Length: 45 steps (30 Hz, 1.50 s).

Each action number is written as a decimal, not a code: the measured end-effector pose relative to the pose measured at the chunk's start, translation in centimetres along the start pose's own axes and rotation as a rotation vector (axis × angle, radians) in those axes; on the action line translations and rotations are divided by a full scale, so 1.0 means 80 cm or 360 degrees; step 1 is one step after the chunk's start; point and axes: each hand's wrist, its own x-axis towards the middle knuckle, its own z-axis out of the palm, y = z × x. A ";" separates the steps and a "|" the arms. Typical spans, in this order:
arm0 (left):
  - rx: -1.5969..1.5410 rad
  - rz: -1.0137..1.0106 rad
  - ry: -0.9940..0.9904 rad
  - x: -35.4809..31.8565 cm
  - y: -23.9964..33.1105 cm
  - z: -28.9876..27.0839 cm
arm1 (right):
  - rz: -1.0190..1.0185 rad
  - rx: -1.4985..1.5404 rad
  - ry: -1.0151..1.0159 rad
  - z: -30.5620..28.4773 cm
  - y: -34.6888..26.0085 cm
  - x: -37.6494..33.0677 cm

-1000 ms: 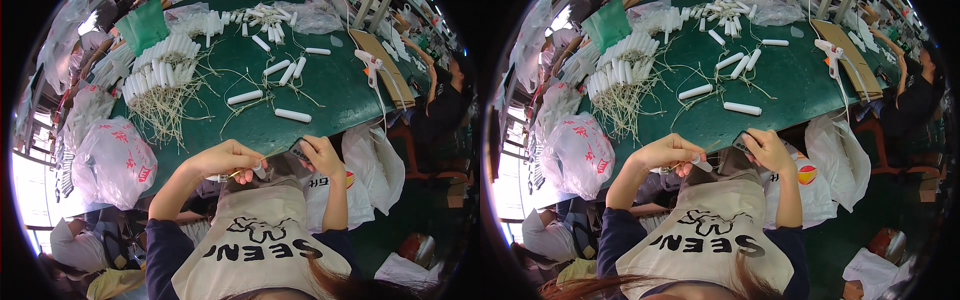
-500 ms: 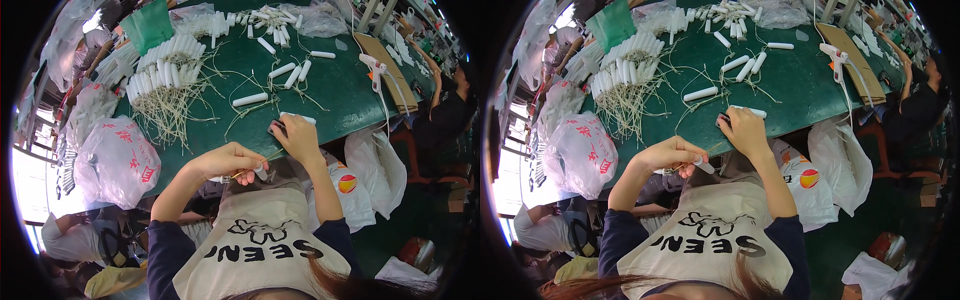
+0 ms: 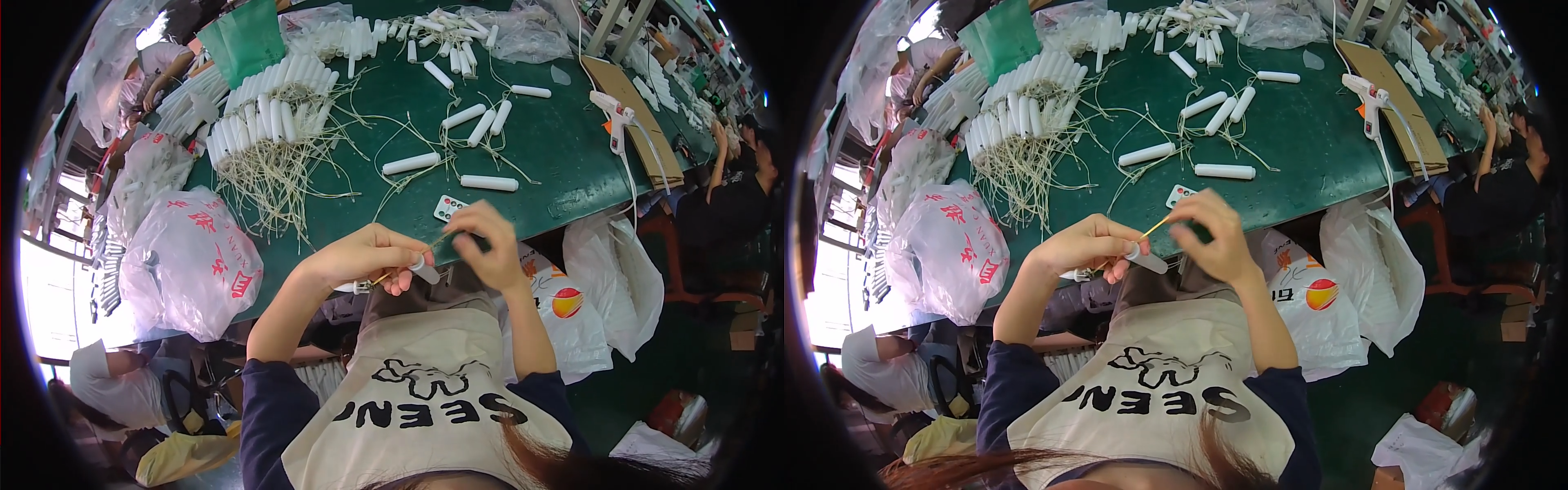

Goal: Assembling LED light tubes by inserting wires and connecting internal components on a production line.

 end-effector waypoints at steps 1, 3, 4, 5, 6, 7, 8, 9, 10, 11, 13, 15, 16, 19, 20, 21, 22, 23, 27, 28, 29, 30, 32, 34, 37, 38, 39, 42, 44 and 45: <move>-0.0014 -0.0006 -0.0009 -0.001 0.003 0.001 | 0.0005 0.0002 -0.0002 0.004 -0.013 -0.003; -0.0026 -0.0016 -0.0032 -0.001 0.011 0.009 | 0.0277 0.0252 -0.0170 0.013 -0.045 -0.004; -0.0022 0.0064 -0.0034 0.001 0.014 0.016 | 0.0338 0.0258 -0.0229 0.012 -0.045 -0.013; -0.0020 0.0146 -0.0022 0.002 0.014 0.019 | 0.0337 0.0264 -0.0233 0.012 -0.043 -0.020; -0.0023 0.0144 -0.0016 0.004 0.013 0.020 | 0.0429 0.0211 -0.0242 0.011 -0.042 -0.026; 0.0004 0.0214 0.0038 0.007 0.013 0.018 | 0.0520 0.0158 -0.0251 0.010 -0.042 -0.032; 0.0032 0.0285 0.0090 0.010 0.012 0.016 | 0.0573 0.0180 -0.0182 0.007 -0.044 -0.036; 0.0031 0.0285 0.0093 0.012 0.010 0.012 | 0.0572 0.0183 -0.0184 0.006 -0.044 -0.041; 0.0215 0.0323 0.0296 0.016 0.005 0.006 | 0.0610 0.0159 -0.0116 0.004 -0.043 -0.046; 0.0398 0.0359 0.0489 0.022 -0.004 -0.001 | 0.0653 0.0129 -0.0043 0.001 -0.043 -0.052; 0.0505 0.0474 0.0617 0.029 -0.022 -0.012 | 0.0589 0.0084 -0.0083 -0.004 -0.048 -0.056; 0.1272 0.0556 0.0997 0.031 -0.026 -0.012 | 0.0597 0.0047 0.0012 -0.007 -0.051 -0.057; 0.1273 0.0554 0.0996 0.033 -0.030 -0.013 | 0.0598 0.0048 0.0013 -0.008 -0.053 -0.057; 0.1733 0.0837 0.1200 0.035 -0.034 -0.012 | 0.0591 -0.0003 0.0011 -0.013 -0.061 -0.052; 0.1854 0.0987 0.1288 0.036 -0.032 -0.011 | 0.0554 -0.0038 0.0038 -0.013 -0.066 -0.049; 0.1972 0.1139 0.1377 0.036 -0.030 -0.008 | 0.0516 -0.0072 0.0064 -0.013 -0.069 -0.046; 0.1973 0.1141 0.1379 0.033 -0.025 -0.002 | 0.0513 -0.0073 0.0065 -0.012 -0.072 -0.045; 0.1917 0.1177 0.1409 0.028 -0.019 0.010 | 0.0509 -0.0117 0.0094 -0.011 -0.075 -0.046; 0.0941 0.0745 0.0833 0.013 -0.006 0.051 | 0.0197 -0.0567 0.0111 -0.012 -0.078 -0.045; 0.0656 0.0580 0.0555 0.016 -0.007 0.054 | 0.0194 -0.0564 0.0100 -0.011 -0.079 -0.045; 0.0313 0.0485 0.0346 0.025 -0.014 0.055 | 0.0087 -0.0806 0.0108 -0.011 -0.080 -0.044; 0.0140 0.0313 0.0277 0.030 -0.015 0.060 | -0.0024 -0.1046 0.0117 -0.012 -0.082 -0.042; -0.0044 0.0149 0.0211 0.038 -0.015 0.063 | -0.0097 -0.1152 0.0077 -0.012 -0.086 -0.039; 0.0102 0.0223 0.0142 0.046 -0.021 0.058 | -0.0170 -0.1270 0.0036 -0.010 -0.093 -0.034; 0.0374 0.0194 0.0200 0.047 -0.015 0.055 | -0.0157 -0.1229 0.0056 -0.011 -0.095 -0.033; 0.0374 0.0194 0.0203 0.046 -0.017 0.053 | -0.0162 -0.1253 0.0061 -0.013 -0.094 -0.036; 0.0391 0.0185 0.0208 0.046 -0.019 0.051 | -0.0167 -0.1277 0.0068 -0.015 -0.094 -0.037; 0.0401 0.0146 0.0189 0.046 -0.022 0.049 | -0.0178 -0.1249 0.0049 -0.017 -0.097 -0.035; 0.0395 0.0118 0.0165 0.046 -0.023 0.045 | -0.0146 -0.1232 0.0071 -0.018 -0.095 -0.034; 0.0378 0.0088 0.0189 0.047 -0.023 0.042 | -0.0118 -0.1214 0.0092 -0.019 -0.093 -0.033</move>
